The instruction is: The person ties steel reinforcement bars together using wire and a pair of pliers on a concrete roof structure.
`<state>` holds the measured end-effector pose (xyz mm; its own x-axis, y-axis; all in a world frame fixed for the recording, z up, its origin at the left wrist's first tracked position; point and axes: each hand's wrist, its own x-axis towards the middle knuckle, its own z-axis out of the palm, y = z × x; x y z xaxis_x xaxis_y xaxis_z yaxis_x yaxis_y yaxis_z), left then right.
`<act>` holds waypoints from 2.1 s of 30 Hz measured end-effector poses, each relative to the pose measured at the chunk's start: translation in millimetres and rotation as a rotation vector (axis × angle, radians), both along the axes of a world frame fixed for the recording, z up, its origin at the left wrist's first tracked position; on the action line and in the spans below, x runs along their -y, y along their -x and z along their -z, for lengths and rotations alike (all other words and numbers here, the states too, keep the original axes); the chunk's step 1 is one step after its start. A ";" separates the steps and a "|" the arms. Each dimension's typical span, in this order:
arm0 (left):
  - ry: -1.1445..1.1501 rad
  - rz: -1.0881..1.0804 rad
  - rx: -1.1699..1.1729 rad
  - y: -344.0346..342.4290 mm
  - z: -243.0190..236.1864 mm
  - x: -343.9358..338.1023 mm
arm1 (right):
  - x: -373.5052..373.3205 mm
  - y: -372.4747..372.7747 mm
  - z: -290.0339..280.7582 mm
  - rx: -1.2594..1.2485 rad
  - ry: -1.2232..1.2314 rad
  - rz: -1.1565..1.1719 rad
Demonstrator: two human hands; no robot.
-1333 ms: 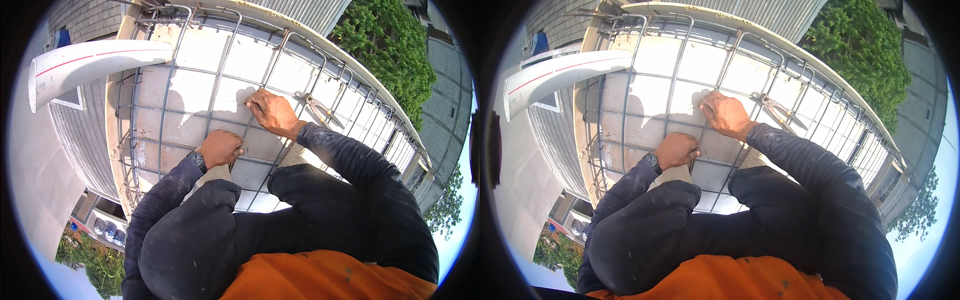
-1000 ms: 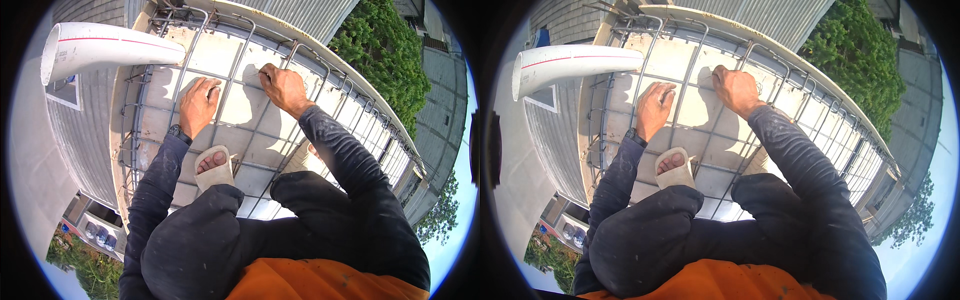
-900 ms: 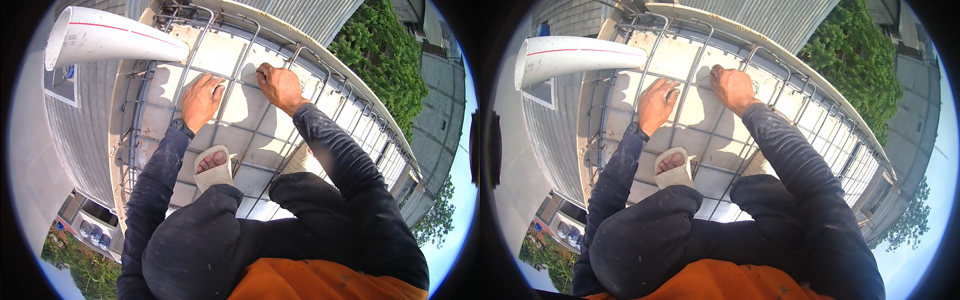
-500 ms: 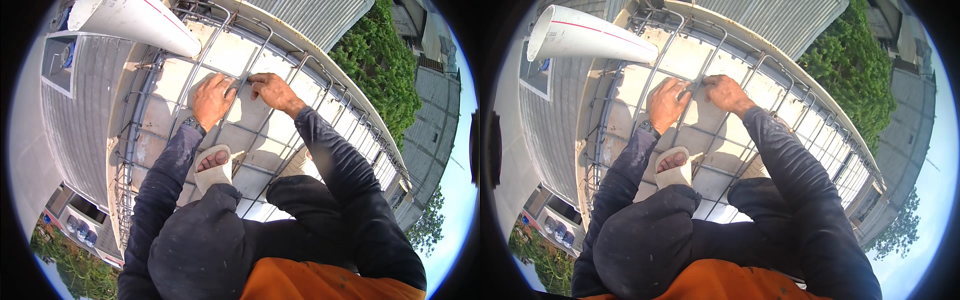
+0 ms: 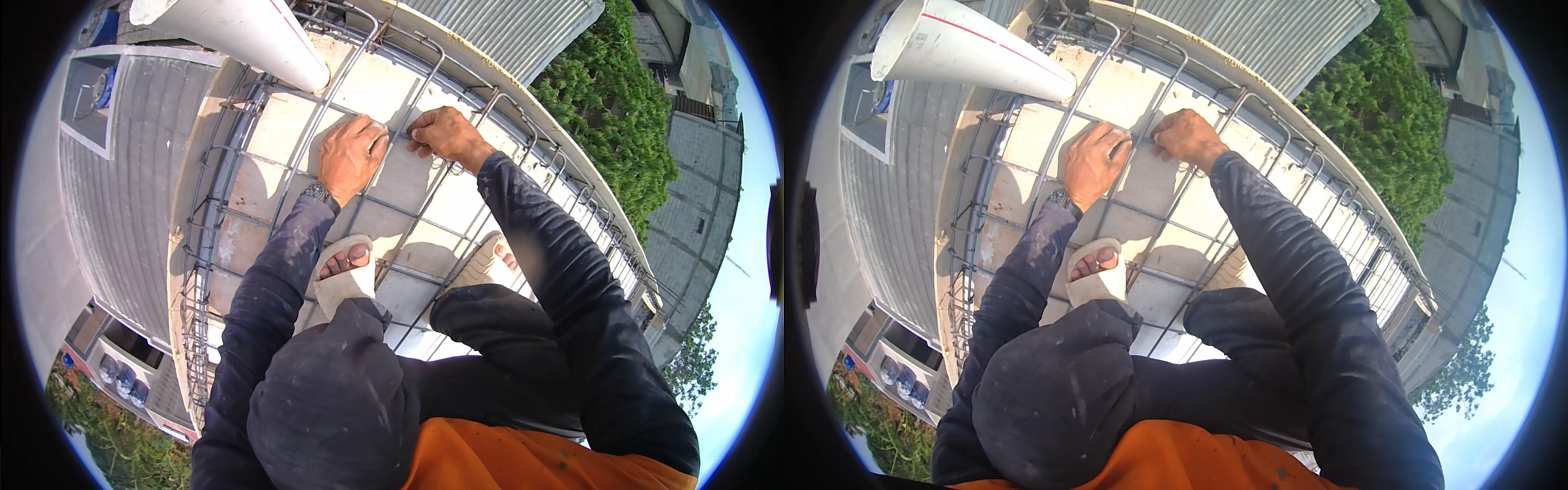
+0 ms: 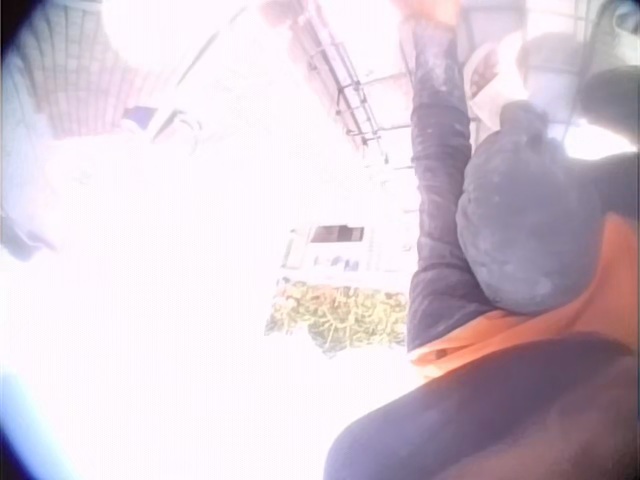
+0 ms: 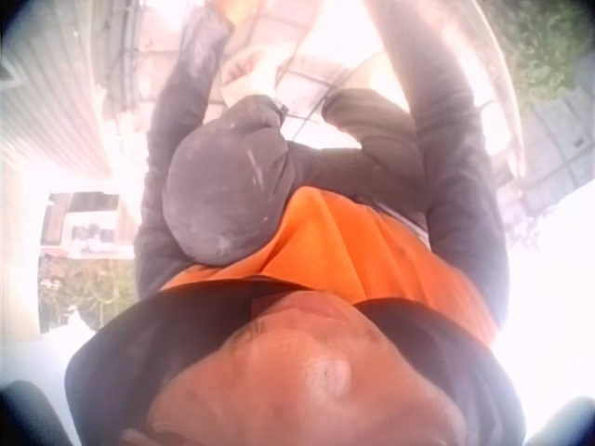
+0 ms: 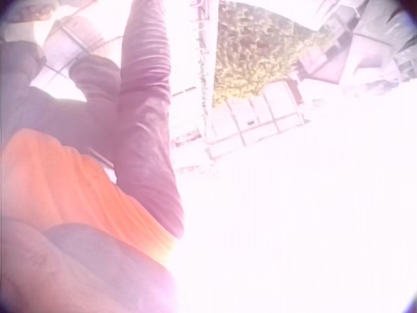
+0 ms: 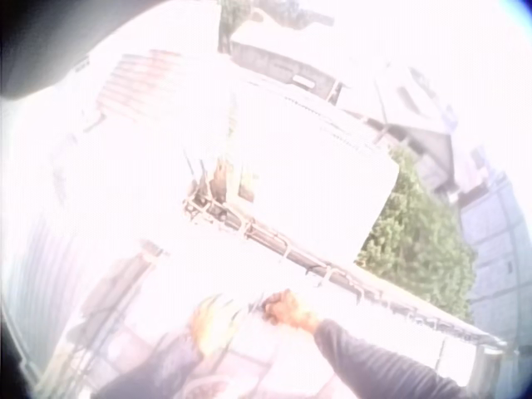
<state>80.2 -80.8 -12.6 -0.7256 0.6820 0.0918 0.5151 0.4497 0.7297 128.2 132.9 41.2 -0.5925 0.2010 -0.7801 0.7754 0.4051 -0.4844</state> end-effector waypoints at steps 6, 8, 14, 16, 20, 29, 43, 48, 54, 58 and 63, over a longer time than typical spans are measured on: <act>-0.082 -0.080 0.111 -7.2 -3.8 -7.5 | 15.4 -3.5 -10.2 0.025 -0.123 0.082; -0.104 -0.105 0.122 -8.5 -0.6 -12.1 | 20.4 -8.1 -8.2 -0.036 0.060 0.321; -0.107 -0.172 0.233 -11.7 0.5 -21.6 | 23.1 -16.7 -23.3 -0.039 0.264 0.373; -0.079 -0.200 0.299 -12.2 -8.1 -20.9 | 31.7 -11.8 -28.0 -0.021 0.317 0.327; -0.093 -0.256 0.393 -18.2 -16.4 -20.7 | 16.1 -18.5 -31.9 0.015 0.451 0.435; -0.276 -0.365 0.592 -39.0 2.5 -18.6 | 26.6 -14.6 5.6 -0.027 0.425 0.506; -0.110 -0.450 0.645 -43.9 -15.6 -36.7 | 6.9 6.3 3.3 0.062 0.127 0.178; -0.075 -0.349 0.671 -19.5 -11.9 -29.3 | -7.4 7.2 14.4 -0.007 0.105 -0.006; -0.152 -0.395 0.966 11.6 -2.0 -36.7 | 0.9 -5.5 11.7 -0.322 -0.111 -0.365; -0.235 -0.311 1.108 22.6 10.6 -58.6 | -6.6 -9.4 8.0 -0.584 -0.353 -0.589; -0.182 -0.190 0.833 7.2 114.7 -58.1 | 33.6 3.5 -19.7 -0.557 -0.345 -0.930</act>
<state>73.0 -22.7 -127.4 -0.7048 0.5689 -0.4238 -0.2902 0.3139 0.9040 124.7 99.3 60.9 -0.8711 -0.3447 -0.3499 -0.1838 0.8894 -0.4185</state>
